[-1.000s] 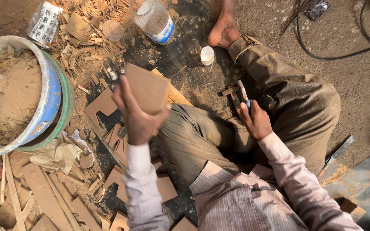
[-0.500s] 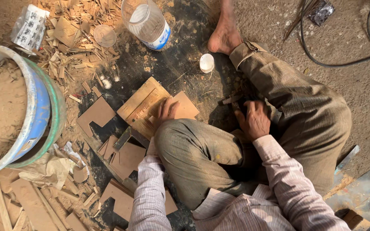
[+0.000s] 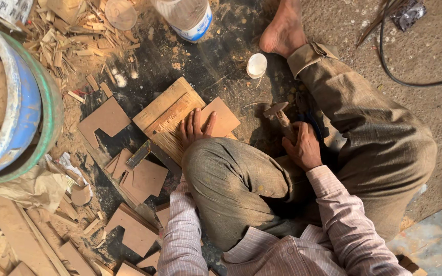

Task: The person sits cross-legged on the workshop floor and pulls nails out of small cut wooden pieces using pliers, working one piece at a time on their lap. They occasionally hammer the pieces and file or scrape the wood surfaces, setting finished pieces aside among a pile of shaped wood cutouts.

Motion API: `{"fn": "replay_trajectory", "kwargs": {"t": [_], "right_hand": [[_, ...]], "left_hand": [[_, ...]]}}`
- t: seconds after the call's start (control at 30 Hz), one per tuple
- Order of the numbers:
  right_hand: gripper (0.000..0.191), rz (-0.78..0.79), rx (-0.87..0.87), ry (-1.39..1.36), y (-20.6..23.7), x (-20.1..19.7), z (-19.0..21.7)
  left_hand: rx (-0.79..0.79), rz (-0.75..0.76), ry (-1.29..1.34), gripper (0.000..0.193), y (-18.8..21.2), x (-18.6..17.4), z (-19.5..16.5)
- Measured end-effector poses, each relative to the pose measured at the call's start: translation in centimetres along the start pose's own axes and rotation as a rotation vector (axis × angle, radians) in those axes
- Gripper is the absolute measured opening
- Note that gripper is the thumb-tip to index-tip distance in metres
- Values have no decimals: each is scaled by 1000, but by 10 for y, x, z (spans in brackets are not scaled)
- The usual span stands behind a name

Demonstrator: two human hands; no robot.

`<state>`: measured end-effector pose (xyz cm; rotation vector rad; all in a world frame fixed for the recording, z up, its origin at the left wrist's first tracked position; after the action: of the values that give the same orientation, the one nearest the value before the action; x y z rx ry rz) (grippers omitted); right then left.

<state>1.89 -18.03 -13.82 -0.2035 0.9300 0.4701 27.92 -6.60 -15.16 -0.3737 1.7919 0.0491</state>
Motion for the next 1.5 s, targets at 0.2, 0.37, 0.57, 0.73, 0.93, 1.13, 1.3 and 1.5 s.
{"fn": "replay_trajectory", "kwargs": {"t": [0.2, 0.37, 0.57, 0.73, 0.93, 1.13, 1.3, 1.5], "right_hand": [[84, 267, -159, -92, 4, 16, 45], [73, 323, -401, 179, -13, 42, 71], [68, 231, -641, 213, -28, 56, 93], [67, 355, -663, 456, -36, 67, 100], [68, 172, -701, 245, -36, 59, 99], [62, 357, -624, 350, -34, 67, 97], [65, 200, -593, 182, -32, 62, 104], [63, 313, -642, 342, -33, 67, 109]], "left_hand": [[-74, 89, -276, 80, 13, 9, 20], [-72, 112, 133, 88, 15, 4, 33], [-69, 81, -54, 57, 17, 7, 52], [-125, 195, 128, 65, 20, 7, 58], [-48, 77, -302, 70, 19, 7, 60], [-154, 266, 184, 90, 20, 9, 62], [-164, 296, 147, 90, 19, 4, 61], [-139, 234, 219, 91, 21, 7, 61]]}}
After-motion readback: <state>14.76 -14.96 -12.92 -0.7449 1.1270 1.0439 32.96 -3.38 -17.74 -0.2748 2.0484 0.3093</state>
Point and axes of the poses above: each hand's wrist, its own y-axis away from the middle knuckle, its own x-axis out of the palm, z = x × y, the point moved 2 cm from there along -y, towards the middle knuckle, and after that the axes turned 1 degree about -z, right-handed, at the moved point
